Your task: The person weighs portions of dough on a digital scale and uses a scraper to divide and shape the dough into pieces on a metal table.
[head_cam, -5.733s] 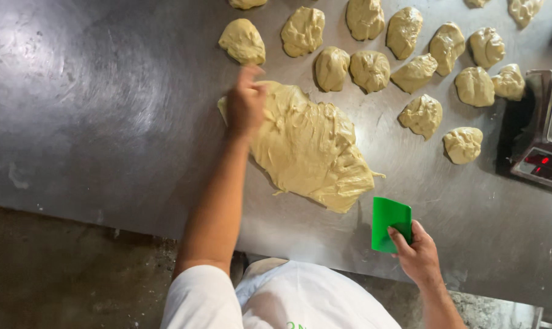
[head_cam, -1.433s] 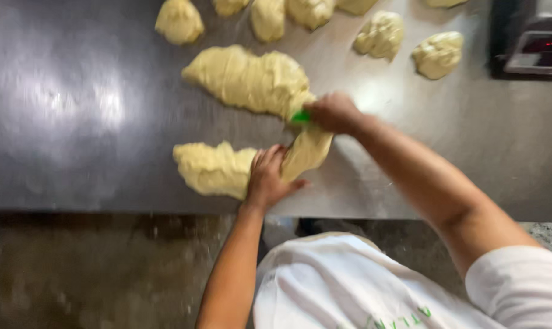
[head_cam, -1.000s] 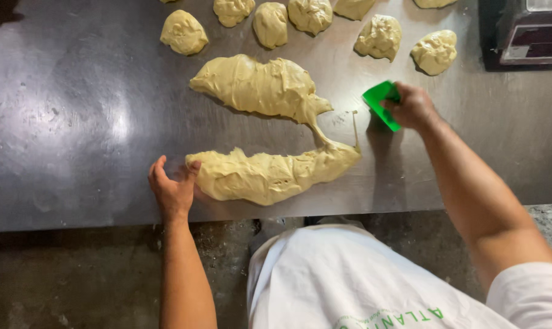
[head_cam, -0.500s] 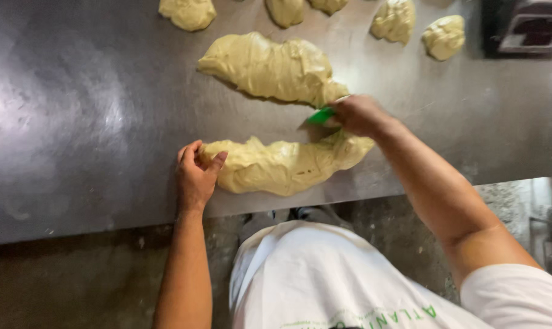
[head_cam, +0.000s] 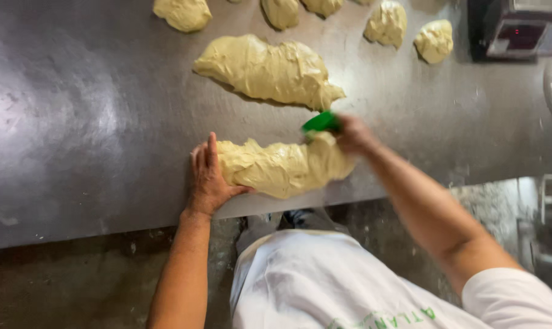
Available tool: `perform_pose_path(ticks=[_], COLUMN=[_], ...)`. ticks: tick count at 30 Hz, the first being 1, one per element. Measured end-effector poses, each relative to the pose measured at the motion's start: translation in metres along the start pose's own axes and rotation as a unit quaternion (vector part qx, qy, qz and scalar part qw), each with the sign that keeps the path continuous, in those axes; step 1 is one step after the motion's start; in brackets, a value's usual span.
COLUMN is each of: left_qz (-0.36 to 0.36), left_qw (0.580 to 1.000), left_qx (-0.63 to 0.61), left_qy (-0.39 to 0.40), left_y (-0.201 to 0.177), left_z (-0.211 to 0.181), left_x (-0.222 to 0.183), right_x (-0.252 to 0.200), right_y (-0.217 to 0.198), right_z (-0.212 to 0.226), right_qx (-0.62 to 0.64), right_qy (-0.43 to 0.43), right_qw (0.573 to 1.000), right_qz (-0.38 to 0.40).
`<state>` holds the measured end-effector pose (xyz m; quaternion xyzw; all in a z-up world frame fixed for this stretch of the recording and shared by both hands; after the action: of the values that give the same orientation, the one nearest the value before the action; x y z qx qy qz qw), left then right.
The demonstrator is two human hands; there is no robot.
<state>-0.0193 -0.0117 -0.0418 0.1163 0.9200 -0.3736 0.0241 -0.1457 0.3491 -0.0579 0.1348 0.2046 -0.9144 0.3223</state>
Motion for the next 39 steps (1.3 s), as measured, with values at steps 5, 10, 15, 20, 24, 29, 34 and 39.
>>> perform_pose_path(ticks=[5, 10, 15, 20, 24, 29, 34, 39], left_qz=[0.024, 0.013, -0.120, -0.035, 0.055, 0.093, 0.170, 0.166], left_qw=[0.993, 0.997, 0.990, 0.996, 0.987, 0.704, 0.625, 0.642], left_qx=[-0.096, 0.016, -0.065, 0.072, -0.127, -0.698, -0.761, -0.746], left_qy=[-0.070, -0.078, -0.036, 0.029, -0.083, -0.092, 0.044, 0.062], left_y=[0.006, -0.014, -0.038, -0.015, 0.015, 0.083, 0.169, 0.292], left_z=[-0.003, -0.015, 0.003, -0.031, -0.044, -0.122, -0.287, -0.440], left_x=[-0.009, -0.046, -0.086, -0.035, -0.002, 0.017, 0.106, 0.207], right_x=[0.073, 0.064, -0.012, -0.049, -0.035, -0.109, -0.260, -0.405], right_y=[0.123, 0.131, -0.054, 0.028, 0.089, 0.022, -0.163, -0.339], right_z=[0.092, 0.119, 0.092, 0.034, 0.044, 0.049, -0.015, -0.066], right_qx=[-0.258, -0.342, 0.268, 0.384, 0.354, 0.529, 0.569, 0.437], right_qy=[-0.040, -0.066, -0.019, 0.180, 0.066, -0.034, -0.155, -0.307], right_qw=[0.965, 0.907, 0.963, 0.901, 0.914, 0.841, 0.802, 0.809], right_qz=[-0.012, 0.238, -0.025, 0.087, 0.188, 0.113, -0.096, -0.247])
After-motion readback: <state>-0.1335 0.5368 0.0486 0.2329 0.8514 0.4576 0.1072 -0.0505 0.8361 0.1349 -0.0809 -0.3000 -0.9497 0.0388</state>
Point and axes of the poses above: each hand's wrist, its own x-axis towards the middle knuckle, its own y-axis out of the palm, z = x × y, the point moved 5 cm from there along x, towards the middle knuckle, and after that the axes turned 10 degrees about z, right-handed, at the moved point
